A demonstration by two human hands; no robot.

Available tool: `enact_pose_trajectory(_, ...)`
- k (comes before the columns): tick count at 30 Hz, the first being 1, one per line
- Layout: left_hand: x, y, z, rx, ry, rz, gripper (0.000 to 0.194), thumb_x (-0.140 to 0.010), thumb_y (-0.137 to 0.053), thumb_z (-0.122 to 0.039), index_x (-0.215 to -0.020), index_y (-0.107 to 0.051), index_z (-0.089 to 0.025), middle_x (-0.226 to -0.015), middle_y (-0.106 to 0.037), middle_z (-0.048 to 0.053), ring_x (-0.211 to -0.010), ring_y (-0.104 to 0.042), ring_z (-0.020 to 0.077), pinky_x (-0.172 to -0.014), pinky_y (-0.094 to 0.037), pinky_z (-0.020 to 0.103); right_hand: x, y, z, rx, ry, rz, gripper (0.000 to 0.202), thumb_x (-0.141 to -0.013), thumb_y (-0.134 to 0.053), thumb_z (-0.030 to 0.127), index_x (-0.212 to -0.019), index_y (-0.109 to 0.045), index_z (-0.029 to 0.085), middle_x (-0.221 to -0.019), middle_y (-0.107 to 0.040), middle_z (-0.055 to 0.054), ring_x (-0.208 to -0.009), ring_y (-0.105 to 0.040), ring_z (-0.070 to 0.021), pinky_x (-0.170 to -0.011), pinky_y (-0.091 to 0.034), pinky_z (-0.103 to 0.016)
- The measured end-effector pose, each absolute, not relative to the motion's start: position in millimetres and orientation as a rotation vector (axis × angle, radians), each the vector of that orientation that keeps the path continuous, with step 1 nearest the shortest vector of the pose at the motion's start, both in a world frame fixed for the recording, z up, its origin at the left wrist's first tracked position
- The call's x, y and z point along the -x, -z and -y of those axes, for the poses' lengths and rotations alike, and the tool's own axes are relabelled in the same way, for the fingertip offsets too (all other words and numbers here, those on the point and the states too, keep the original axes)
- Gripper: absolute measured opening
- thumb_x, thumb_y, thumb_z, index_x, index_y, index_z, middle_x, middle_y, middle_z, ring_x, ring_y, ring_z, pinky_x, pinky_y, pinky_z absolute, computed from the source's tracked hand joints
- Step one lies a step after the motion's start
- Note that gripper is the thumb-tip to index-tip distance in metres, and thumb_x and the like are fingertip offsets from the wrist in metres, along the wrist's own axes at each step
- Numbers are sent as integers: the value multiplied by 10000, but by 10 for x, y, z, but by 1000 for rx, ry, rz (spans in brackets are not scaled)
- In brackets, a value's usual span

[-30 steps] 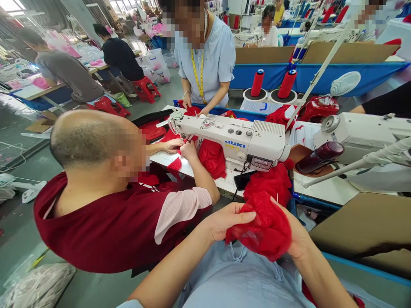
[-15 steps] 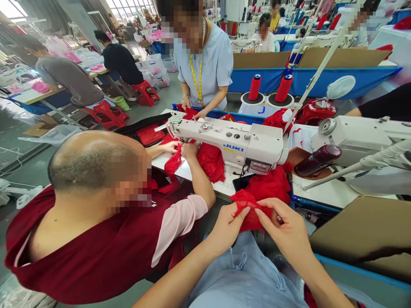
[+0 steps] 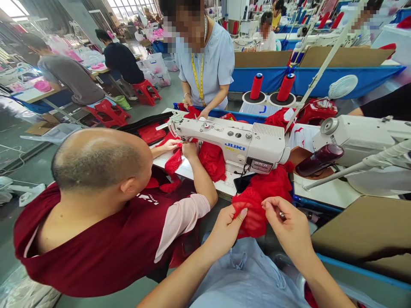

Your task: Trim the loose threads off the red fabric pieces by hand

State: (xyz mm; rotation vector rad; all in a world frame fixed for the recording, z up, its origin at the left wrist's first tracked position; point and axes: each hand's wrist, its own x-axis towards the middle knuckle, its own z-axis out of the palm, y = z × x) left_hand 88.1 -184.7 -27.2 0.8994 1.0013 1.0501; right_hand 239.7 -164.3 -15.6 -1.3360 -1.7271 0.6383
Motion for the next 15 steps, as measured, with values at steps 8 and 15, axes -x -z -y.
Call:
enact_pose_trajectory(8, -899, 270, 1879, -917, -1034, -969, 397, -879, -560, -508, -860, -730, -150, -763, -731, 57, -679, -641, 161, -684, -500, 265, -2449, 185, 1629, 1240, -915, 1398, 265, -906, -561, 335, -681, -627, 212, -630, -606, -3, -500, -509, -121, -480, -392, -234)
enact_pose_trajectory(15, -909, 307, 1863, -839, -1015, -941, 422, -848, -582, -542, -838, -709, -140, -695, -697, 51, -596, -594, 150, -650, -486, 276, -2592, 145, 1647, 1267, -858, 1373, 161, -860, -625, 360, -769, -645, 228, -736, -626, -11, -486, -472, -113, -462, -384, -246)
